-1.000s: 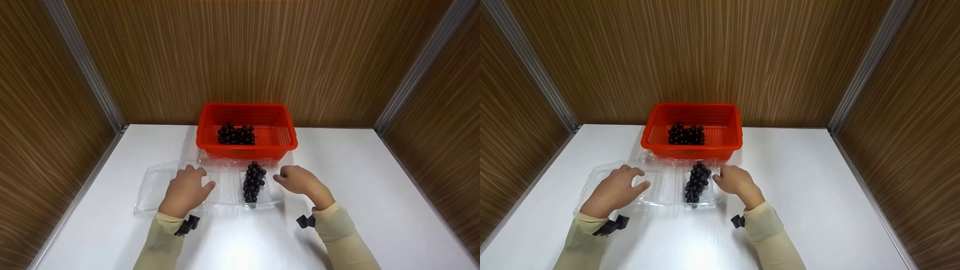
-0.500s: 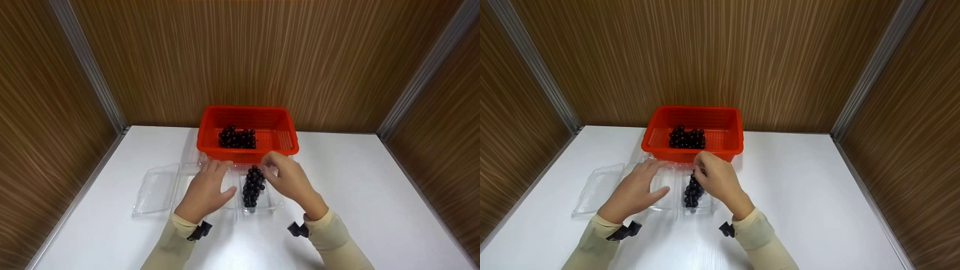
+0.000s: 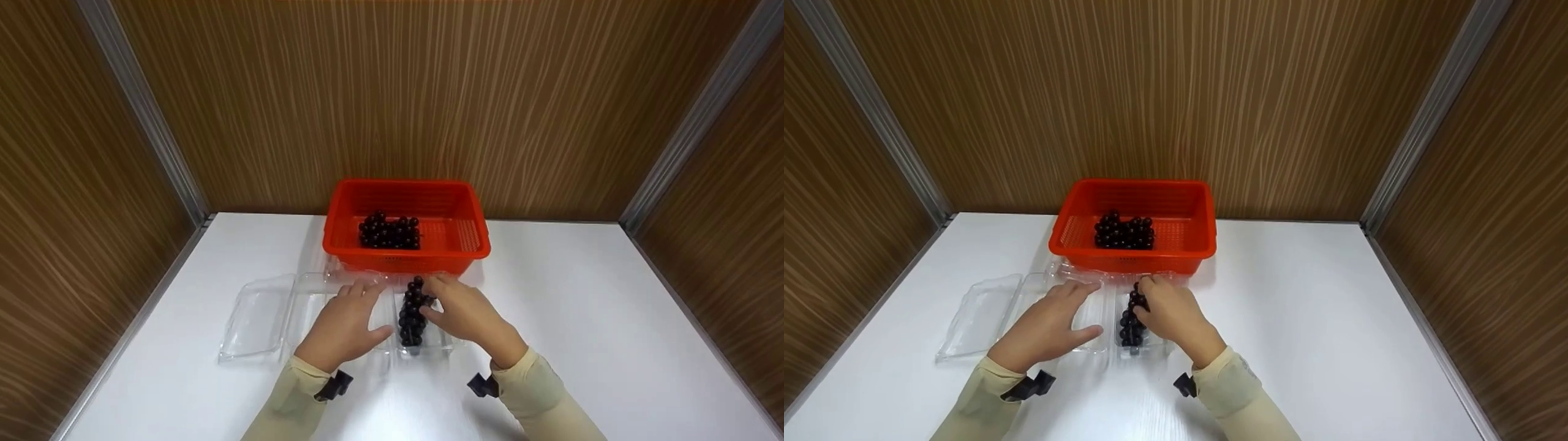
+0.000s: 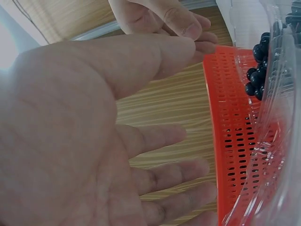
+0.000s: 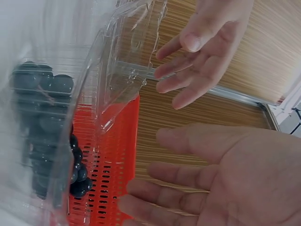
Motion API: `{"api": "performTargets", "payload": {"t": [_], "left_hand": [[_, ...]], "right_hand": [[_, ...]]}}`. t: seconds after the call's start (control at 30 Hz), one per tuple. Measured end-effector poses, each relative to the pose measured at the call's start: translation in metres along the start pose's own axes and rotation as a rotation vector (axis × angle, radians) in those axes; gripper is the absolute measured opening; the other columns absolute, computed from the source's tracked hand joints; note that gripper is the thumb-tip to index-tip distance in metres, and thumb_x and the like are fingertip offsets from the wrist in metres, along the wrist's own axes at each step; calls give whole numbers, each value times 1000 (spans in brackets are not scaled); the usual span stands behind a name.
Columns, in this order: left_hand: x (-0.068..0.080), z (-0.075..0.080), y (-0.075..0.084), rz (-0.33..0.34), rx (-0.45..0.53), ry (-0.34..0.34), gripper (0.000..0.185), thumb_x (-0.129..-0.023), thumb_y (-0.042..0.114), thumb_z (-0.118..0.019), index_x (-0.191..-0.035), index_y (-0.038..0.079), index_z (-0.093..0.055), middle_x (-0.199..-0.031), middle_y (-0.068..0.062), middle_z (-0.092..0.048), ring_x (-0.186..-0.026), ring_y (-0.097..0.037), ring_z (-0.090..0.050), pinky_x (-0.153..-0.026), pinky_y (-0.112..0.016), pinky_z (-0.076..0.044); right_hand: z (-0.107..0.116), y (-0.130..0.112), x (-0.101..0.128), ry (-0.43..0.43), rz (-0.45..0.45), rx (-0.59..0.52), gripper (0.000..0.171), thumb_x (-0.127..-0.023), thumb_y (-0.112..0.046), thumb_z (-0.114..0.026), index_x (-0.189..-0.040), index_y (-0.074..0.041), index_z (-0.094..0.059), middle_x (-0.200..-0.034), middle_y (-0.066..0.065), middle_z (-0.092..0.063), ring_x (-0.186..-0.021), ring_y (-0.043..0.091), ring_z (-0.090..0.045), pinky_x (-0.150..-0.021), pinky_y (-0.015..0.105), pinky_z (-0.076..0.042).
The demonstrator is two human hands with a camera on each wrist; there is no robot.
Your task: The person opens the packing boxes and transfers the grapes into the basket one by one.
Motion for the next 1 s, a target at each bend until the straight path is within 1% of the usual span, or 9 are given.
{"api": "performTargets", "payload": {"t": [0.07, 0.3, 0.4, 0.5, 0.6, 0.67, 0.73, 0.87, 1.0], "left_hand": [[-1, -3, 0, 6, -12, -14, 69, -90, 40, -78, -146, 6, -55, -139, -18, -57, -118, -39, -59, -98, -54, -54], [-5, -7, -5, 43, -85, -36, 58, -89, 37, -79, -133, 2, -64, -119, -19, -62, -105, -37, -60, -90, -52, -55], [-5, -9, -6, 57, -89, -55, 56, -89, 36, -78, -130, 1, -65, -114, -18, -62, -102, -36, -59, -90, -51, -54], [-6, -12, -5, 73, -83, -94, 55, -90, 37, -78, -130, 1, -65, -115, -18, -61, -104, -35, -58, -92, -52, -54], [-5, -15, -3, 80, -89, -145, 57, -89, 38, -77, -130, 1, -65, -120, -20, -61, -109, -37, -59, -96, -53, -52], [-5, -17, -2, 79, -96, -176, 57, -89, 39, -77, -129, 0, -65, -122, -22, -61, -112, -39, -58, -98, -53, -51], [-4, -19, 0, 76, -102, -197, 57, -89, 39, -77, -128, -1, -66, -122, -23, -61, -113, -40, -58, -99, -52, -50], [-2, -20, 2, 70, -103, -207, 57, -88, 39, -79, -125, -1, -66, -121, -23, -61, -113, -40, -58, -99, -51, -51], [-1, -21, 3, 69, -99, -224, 56, -88, 38, -78, -125, -2, -66, -124, -24, -61, -117, -40, -58, -103, -52, -49]], "right_hand": [[-3, 2, -1, -23, -3, -7, 49, -89, -19, -82, -130, -19, -56, -109, 6, -72, -99, 25, -71, -86, 46, -61], [-19, 10, -4, -148, -38, -21, 33, -91, -18, -80, -118, -4, -67, -112, 13, -72, -98, 32, -70, -90, 51, -58], [-24, 13, -6, -180, -58, -4, 38, -91, -19, -79, -123, -4, -67, -117, 12, -68, -102, 32, -68, -93, 50, -57], [-28, 17, -8, -206, -70, 9, 44, -93, -21, -78, -132, -4, -66, -125, 14, -65, -109, 33, -66, -98, 52, -55], [-31, 20, -8, -248, -94, 8, 49, -94, -22, -77, -138, -6, -63, -133, 16, -62, -116, 35, -64, -102, 53, -52], [-33, 21, -8, -280, -113, 7, 51, -95, -23, -76, -142, -7, -62, -139, 17, -60, -121, 36, -62, -105, 53, -50], [-35, 22, -7, -308, -117, 11, 53, -95, -22, -75, -143, -7, -61, -141, 18, -59, -121, 36, -62, -106, 53, -50], [-36, 20, -6, -333, -89, 39, 53, -94, -19, -76, -144, -6, -60, -140, 22, -56, -118, 38, -62, -106, 52, -50], [-37, 18, -6, -308, -59, 49, 48, -92, -14, -78, -137, -6, -63, -129, 24, -60, -109, 38, -65, -100, 53, -53]]}}
Point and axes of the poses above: each hand's wrist, its own x-axis away from the middle knuckle, its own z-axis out of the back of the hand, y = z × x, the point moved 5 cm from there along -x, towards the middle knuckle
